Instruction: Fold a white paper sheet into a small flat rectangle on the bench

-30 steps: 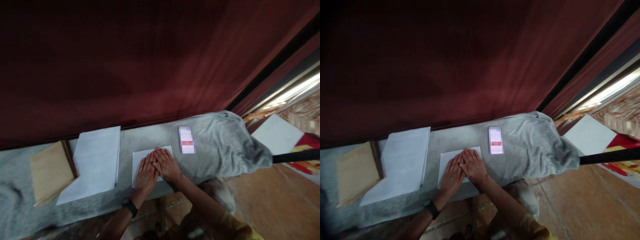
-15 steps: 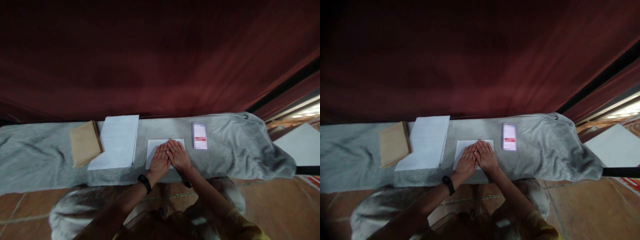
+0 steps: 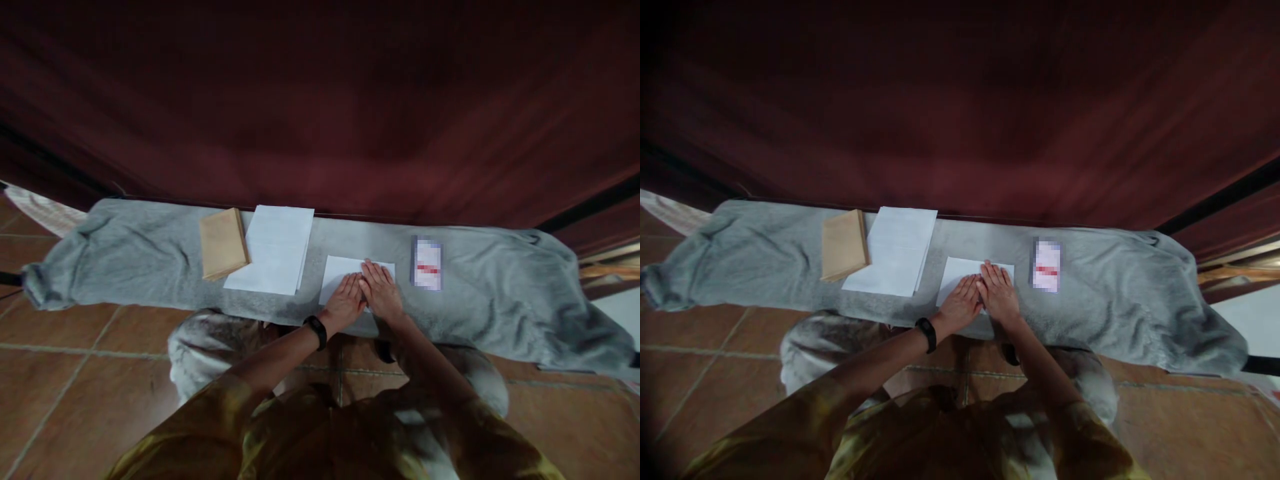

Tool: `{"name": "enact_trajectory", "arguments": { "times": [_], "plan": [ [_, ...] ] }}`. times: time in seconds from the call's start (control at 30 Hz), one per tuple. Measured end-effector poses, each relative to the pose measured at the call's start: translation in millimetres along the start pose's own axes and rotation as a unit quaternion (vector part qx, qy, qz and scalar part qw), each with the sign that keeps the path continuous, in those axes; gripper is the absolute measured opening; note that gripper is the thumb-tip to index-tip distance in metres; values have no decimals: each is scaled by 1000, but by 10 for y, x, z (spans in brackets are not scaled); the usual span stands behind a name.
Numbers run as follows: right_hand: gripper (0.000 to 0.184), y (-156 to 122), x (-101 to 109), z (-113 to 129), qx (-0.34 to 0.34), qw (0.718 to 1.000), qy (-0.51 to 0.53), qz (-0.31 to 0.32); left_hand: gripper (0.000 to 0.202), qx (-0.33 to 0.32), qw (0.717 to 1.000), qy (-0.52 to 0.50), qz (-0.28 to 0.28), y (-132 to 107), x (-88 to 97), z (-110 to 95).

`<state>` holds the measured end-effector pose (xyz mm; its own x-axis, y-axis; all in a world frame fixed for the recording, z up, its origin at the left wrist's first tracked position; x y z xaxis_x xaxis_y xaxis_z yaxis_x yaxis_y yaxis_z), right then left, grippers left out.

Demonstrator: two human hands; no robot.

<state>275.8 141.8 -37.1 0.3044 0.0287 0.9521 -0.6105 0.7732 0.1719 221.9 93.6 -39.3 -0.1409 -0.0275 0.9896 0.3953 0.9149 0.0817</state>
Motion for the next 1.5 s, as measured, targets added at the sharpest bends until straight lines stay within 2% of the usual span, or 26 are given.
{"name": "enact_trajectory", "arguments": {
  "times": [0.27, 0.53, 0.63, 0.73, 0.83, 0.93, 1.0, 1.1, 1.3, 1.4, 1.5],
  "plan": [
    [55, 13, -19, -28, -14, 1000, -18, -9, 57, 30, 999, -17, -15, -70, 49, 49],
    [54, 51, 42, -5, -32, 999, -37, -15, 56, 90, 993, -29, -69, -583, 232, 342],
    [53, 58, 42, 5, -30, 999, -36, -14, 56, 110, 991, -12, -75, -674, 255, 356],
    [52, 36, 61, 76, -37, 999, -24, -23, 53, 127, 989, 5, -76, -612, 294, 317],
    [50, -1, 42, 238, -23, 999, -25, -19, 51, 143, 987, 20, -76, -438, 338, 304],
    [48, -36, 1, 310, -18, 999, -49, -12, 52, 124, 990, 17, -65, -244, 304, 297],
    [48, -53, 0, 264, -33, 998, -56, -23, 53, 119, 991, 18, -53, -182, 234, 333],
    [49, -72, 14, 185, -43, 997, -51, -46, 56, 145, 987, 39, -53, -236, 157, 451],
    [49, -106, 47, 89, -40, 996, -49, -57, 56, 175, 980, 57, -80, -451, 185, 552],
    [47, -89, 57, 39, -47, 997, -44, -48, 54, 188, 976, 54, -94, -413, 226, 503],
    [46, -54, 64, -59, -79, 996, -28, -35, 53, 151, 983, 34, -96, -262, 203, 306]
  ]
}}
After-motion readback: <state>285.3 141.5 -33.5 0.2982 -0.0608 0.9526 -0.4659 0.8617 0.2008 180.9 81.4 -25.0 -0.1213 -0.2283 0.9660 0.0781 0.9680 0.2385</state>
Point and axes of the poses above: each hand's wrist, its own y-axis towards the middle knuckle, its own x-axis out of the back of the hand, z = x × y, the point moved 10 cm from there along y, towards the middle knuckle, and after that the axes turned 1 degree about y, right-handed, at the moved point
